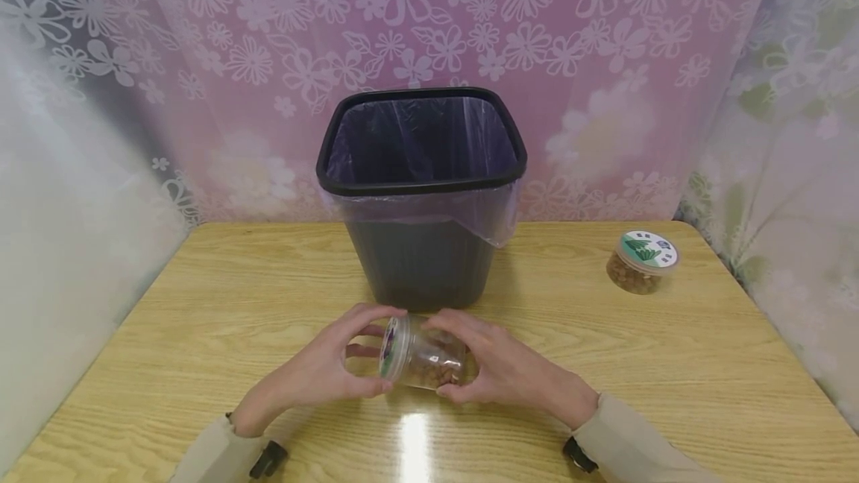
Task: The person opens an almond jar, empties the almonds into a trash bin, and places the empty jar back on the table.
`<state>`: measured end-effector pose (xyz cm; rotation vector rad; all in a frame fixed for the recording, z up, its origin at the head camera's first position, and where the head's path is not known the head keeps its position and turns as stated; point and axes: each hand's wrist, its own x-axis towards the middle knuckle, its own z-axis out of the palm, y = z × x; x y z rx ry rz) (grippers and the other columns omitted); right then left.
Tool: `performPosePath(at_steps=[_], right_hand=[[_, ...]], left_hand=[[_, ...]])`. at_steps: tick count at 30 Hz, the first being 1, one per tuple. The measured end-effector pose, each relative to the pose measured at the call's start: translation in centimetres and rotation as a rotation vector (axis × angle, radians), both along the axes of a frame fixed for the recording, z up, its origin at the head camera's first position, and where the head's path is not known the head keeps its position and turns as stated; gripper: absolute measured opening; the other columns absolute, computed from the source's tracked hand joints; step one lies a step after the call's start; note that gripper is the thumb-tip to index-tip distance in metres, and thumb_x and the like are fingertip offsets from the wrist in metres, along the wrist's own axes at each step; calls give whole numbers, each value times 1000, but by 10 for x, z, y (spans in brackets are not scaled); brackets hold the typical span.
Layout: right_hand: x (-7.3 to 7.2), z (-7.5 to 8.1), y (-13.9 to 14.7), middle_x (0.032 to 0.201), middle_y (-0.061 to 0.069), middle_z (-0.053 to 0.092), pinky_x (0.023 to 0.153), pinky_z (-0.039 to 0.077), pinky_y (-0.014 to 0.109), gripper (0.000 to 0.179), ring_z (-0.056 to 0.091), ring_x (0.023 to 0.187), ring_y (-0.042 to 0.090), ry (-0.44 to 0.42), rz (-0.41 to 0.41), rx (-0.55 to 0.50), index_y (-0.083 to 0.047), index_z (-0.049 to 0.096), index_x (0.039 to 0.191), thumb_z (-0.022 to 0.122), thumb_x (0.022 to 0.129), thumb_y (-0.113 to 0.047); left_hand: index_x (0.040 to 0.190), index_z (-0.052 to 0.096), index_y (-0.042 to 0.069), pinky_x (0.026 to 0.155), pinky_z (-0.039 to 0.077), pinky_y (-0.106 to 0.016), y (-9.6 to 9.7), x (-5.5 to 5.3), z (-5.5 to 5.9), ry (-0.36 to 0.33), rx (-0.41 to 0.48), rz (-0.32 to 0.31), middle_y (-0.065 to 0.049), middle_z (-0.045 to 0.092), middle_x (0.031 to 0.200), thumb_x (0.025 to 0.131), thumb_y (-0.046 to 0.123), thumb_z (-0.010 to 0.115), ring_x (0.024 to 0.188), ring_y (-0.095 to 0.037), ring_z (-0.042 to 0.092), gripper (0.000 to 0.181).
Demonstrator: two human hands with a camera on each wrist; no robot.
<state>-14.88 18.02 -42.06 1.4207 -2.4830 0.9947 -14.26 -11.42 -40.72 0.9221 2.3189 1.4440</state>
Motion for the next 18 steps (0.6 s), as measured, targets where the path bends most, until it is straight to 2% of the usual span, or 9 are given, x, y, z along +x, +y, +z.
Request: performPosePath(at_steps=[4, 9, 18], right_hand=[[1, 0, 0, 132, -3, 61, 94, 57, 29, 78, 62, 113, 9, -27, -14, 12, -17, 44, 146, 87, 82, -27], [0, 1, -1, 133, -6, 60, 97, 55, 29, 78, 61, 117, 7, -56, -24, 22, -20, 43, 146, 87, 82, -28], [0, 0, 0, 132, -1, 62, 95, 57, 32, 78, 63, 114, 11, 2, -7, 3, -16, 43, 146, 87, 83, -26]], left_hand=[[149, 44, 40, 102, 56, -43, 0, 0, 1, 0, 3, 2, 6, 45, 146, 80, 15, 87, 122, -24, 58, 85], [148, 44, 41, 102, 56, -43, 0, 0, 1, -14, -4, 6, 7, 45, 146, 80, 15, 88, 124, -24, 58, 85], [148, 43, 43, 100, 57, -37, 0, -1, 1, -38, -17, 19, 8, 48, 143, 81, 24, 87, 123, -23, 60, 82]])
